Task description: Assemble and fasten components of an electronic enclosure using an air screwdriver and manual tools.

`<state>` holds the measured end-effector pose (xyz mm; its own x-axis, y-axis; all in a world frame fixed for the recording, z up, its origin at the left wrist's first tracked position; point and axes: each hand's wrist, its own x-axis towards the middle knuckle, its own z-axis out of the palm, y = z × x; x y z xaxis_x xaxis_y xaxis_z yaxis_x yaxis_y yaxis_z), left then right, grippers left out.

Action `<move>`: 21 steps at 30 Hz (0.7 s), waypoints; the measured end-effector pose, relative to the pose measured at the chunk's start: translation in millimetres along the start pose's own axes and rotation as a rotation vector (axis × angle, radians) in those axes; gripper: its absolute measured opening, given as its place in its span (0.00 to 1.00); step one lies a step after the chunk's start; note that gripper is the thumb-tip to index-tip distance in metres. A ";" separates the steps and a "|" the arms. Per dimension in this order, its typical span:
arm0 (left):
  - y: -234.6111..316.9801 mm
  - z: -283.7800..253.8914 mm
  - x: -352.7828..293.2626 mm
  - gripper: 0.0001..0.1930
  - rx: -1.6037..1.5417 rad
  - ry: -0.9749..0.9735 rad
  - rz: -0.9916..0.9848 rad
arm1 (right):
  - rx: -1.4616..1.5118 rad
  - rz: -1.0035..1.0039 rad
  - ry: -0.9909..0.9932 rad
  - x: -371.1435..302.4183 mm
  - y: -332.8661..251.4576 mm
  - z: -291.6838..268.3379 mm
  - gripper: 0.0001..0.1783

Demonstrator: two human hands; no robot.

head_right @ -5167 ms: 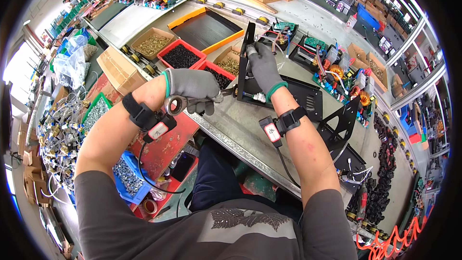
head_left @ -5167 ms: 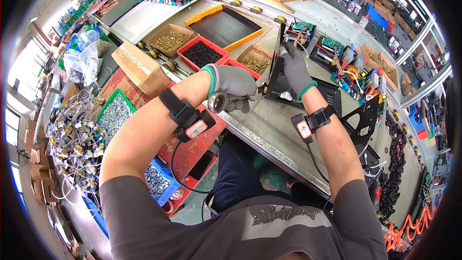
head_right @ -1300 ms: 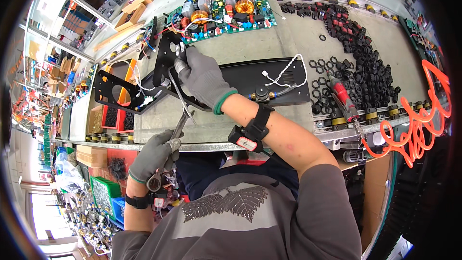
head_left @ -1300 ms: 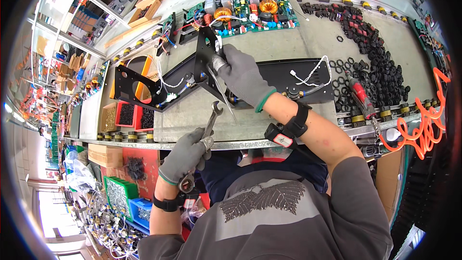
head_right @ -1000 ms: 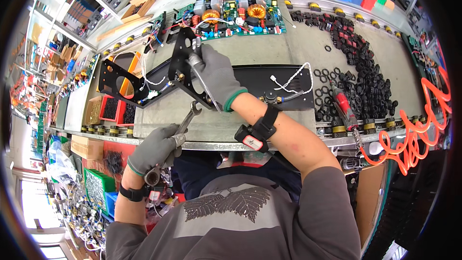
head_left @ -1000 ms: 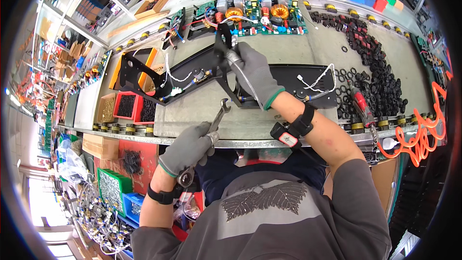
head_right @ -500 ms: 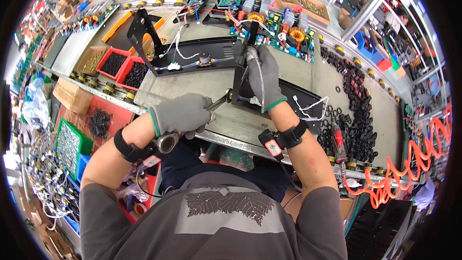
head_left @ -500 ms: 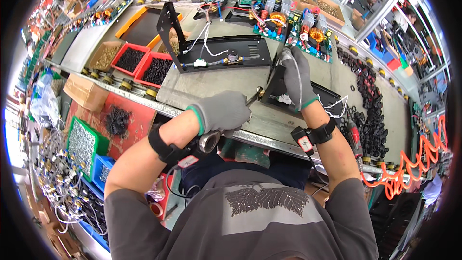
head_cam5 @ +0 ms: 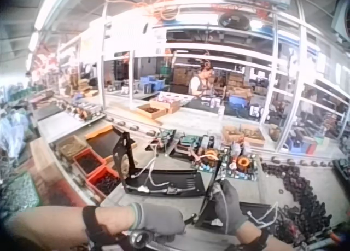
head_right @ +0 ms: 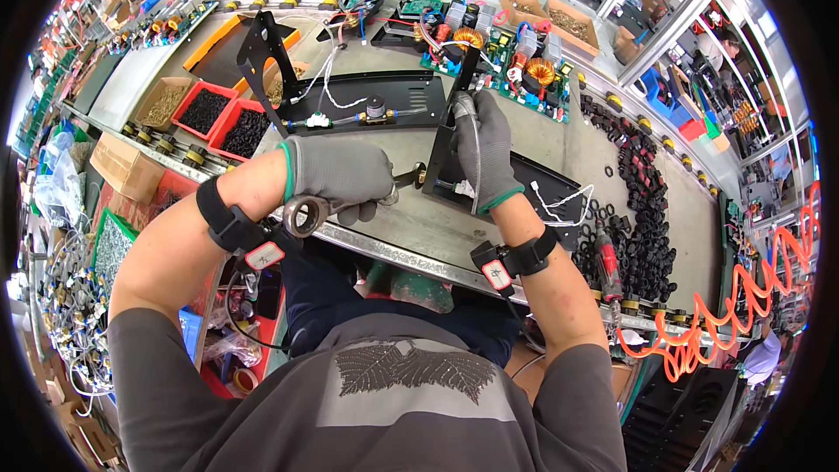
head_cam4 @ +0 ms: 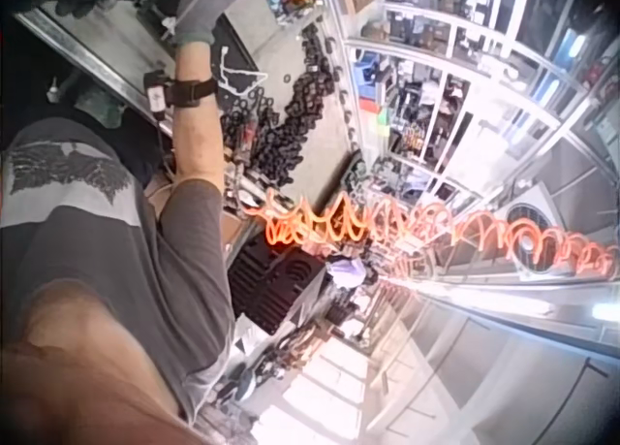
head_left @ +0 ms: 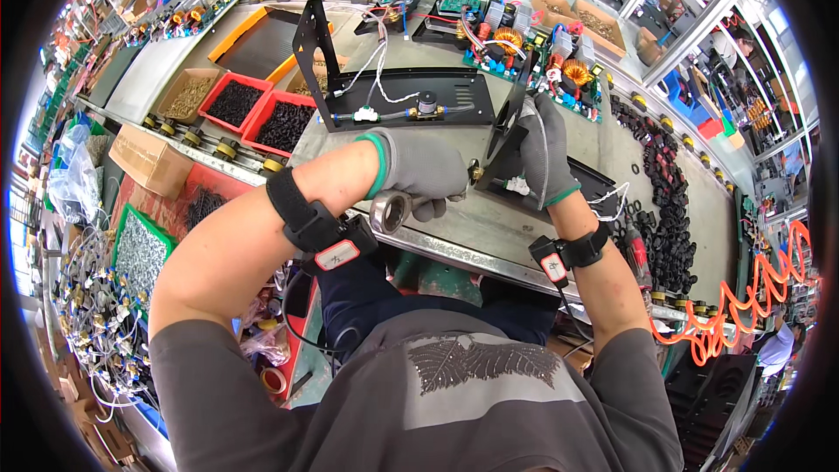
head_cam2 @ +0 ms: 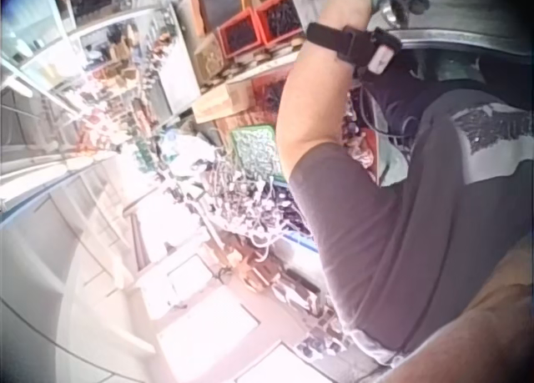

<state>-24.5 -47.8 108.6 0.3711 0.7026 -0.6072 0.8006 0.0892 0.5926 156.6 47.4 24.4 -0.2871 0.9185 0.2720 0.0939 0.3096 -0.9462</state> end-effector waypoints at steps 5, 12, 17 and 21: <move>8.1 -10.6 0.2 0.20 -0.039 -0.051 -0.042 | -0.016 0.000 0.031 -2.6 -6.2 1.4 0.12; 26.5 -9.4 0.1 0.18 -0.023 -0.042 -0.112 | -0.110 -0.078 0.027 3.0 6.9 -1.5 0.11; 29.1 -23.1 3.1 0.16 -0.058 -0.136 -0.191 | -0.155 -0.066 0.051 3.3 11.6 -1.5 0.10; 31.6 -31.7 11.7 0.11 -0.123 -0.125 -0.225 | -0.078 -0.009 0.023 1.5 7.5 -1.2 0.09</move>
<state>-9.8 -14.4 137.1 0.2522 0.5634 -0.7867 0.8091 0.3232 0.4908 158.1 51.4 17.9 -0.2658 0.9209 0.2851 0.1656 0.3350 -0.9275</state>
